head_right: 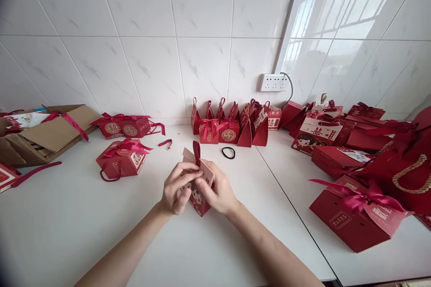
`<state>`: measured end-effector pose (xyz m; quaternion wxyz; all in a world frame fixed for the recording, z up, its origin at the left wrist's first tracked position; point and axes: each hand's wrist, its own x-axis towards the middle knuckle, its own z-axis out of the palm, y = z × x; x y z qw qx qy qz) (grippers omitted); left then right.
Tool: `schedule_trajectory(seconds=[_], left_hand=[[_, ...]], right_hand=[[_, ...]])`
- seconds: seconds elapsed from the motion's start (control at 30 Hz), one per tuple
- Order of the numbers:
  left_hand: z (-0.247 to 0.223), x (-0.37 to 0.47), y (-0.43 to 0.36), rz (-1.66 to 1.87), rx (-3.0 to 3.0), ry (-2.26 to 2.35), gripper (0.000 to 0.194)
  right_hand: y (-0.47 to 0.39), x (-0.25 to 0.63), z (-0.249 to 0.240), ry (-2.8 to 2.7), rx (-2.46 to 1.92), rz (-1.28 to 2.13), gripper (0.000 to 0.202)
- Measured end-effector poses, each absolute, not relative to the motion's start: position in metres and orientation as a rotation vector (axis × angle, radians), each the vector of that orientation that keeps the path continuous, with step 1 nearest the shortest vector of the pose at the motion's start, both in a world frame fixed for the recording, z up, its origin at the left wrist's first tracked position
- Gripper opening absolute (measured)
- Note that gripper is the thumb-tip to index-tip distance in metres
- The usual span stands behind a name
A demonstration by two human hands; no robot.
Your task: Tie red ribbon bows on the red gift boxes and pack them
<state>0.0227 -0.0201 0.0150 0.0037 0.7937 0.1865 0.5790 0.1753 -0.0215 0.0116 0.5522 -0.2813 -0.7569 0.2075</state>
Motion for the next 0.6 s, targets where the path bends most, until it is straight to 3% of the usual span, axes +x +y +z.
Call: schedule_trajectory(seconds=[0.13, 0.23, 0.33, 0.43, 0.6], left_hand=[[0.016, 0.023, -0.017, 2.043, 2.583, 0.877, 0.02], [0.019, 0.021, -0.013, 2.26, 2.348, 1.073, 0.023], [0.023, 0.022, -0.013, 2.154, 2.107, 1.02, 0.03], [0.025, 0.025, -0.016, 2.028, 2.082, 0.855, 0.015], [0.028, 0.027, -0.019, 2.001, 2.272, 0.731, 0.012]], right_hand=[[-0.024, 0.175, 0.014, -1.562, -0.821, 0.647, 0.027], [-0.025, 0.176, 0.014, -1.531, -0.828, 0.74, 0.024], [-0.027, 0.175, 0.013, -1.55, -0.823, 0.742, 0.02], [-0.028, 0.173, 0.014, -1.532, -0.849, 0.701, 0.019], [-0.028, 0.171, 0.018, -1.515, -0.825, 0.675, 0.016]])
